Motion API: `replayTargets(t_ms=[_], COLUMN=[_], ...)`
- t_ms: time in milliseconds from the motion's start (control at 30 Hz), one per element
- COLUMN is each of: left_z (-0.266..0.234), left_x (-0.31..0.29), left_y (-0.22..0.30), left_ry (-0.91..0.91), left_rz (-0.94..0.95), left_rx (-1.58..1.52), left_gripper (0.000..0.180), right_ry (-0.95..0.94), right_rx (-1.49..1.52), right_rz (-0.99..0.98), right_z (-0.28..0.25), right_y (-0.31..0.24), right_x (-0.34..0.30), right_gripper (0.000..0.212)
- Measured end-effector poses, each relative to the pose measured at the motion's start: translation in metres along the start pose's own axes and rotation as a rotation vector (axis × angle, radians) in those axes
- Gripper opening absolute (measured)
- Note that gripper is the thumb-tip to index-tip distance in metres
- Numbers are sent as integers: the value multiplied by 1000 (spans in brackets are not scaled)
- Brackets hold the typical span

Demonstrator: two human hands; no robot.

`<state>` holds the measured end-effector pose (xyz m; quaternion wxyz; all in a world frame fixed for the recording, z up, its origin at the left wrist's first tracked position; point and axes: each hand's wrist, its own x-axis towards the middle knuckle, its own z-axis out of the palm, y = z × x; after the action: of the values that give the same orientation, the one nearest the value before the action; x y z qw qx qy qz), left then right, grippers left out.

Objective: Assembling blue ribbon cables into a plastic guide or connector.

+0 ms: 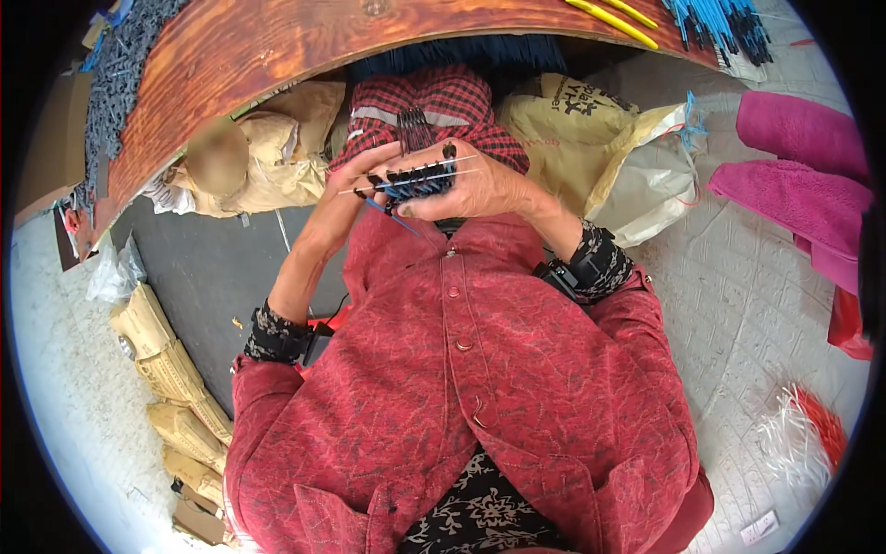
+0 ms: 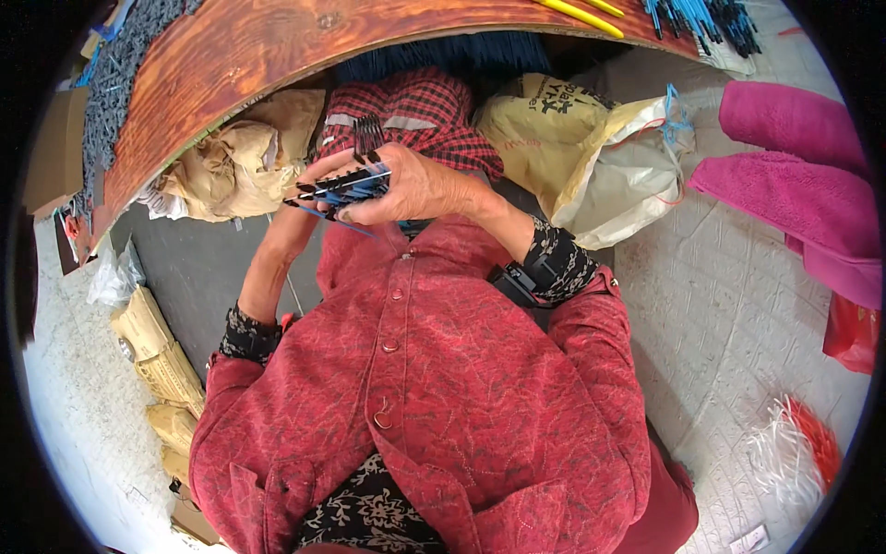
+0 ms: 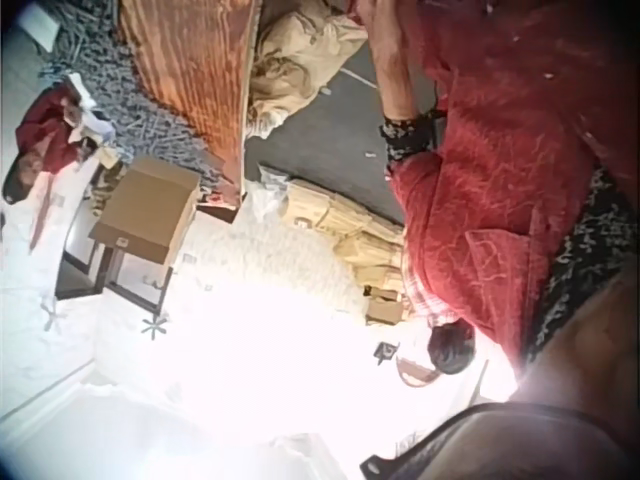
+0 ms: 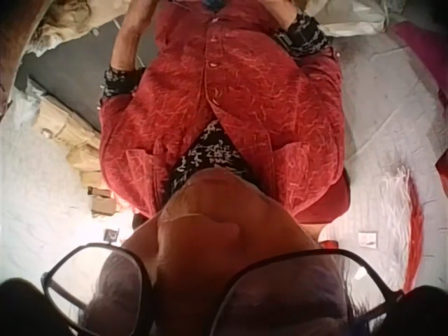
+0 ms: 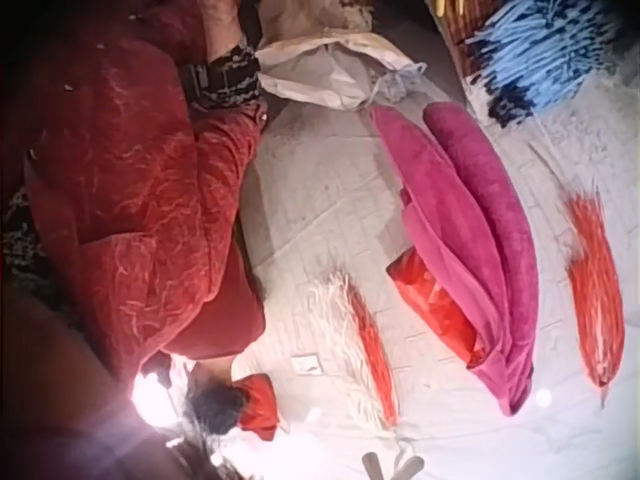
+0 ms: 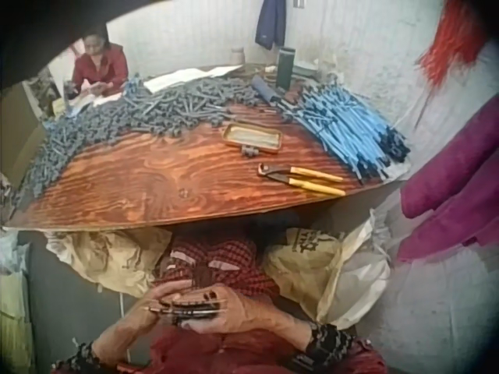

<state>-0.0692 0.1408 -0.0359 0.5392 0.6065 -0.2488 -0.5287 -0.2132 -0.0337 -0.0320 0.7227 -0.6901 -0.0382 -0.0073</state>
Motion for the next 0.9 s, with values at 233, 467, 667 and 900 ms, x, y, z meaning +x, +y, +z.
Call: replayTargets(t_ms=[233, 467, 667, 900], left_z=[-2, 25, 16, 11], left_x=[-2, 33, 33, 28], left_y=[52, 73, 53, 50], left_ry=[-99, -335, -197, -94], left_rz=[350, 562, 369, 311], left_rx=[104, 220, 110, 119], left_gripper=[90, 52, 46, 47], right_ry=[141, 89, 94, 127], right_rx=[-37, -172, -63, -325], right_rz=[57, -60, 49, 24], right_z=[-8, -4, -7, -8], right_y=[16, 8, 5, -5], right_x=[5, 17, 20, 18], right_gripper=[29, 32, 44, 81])
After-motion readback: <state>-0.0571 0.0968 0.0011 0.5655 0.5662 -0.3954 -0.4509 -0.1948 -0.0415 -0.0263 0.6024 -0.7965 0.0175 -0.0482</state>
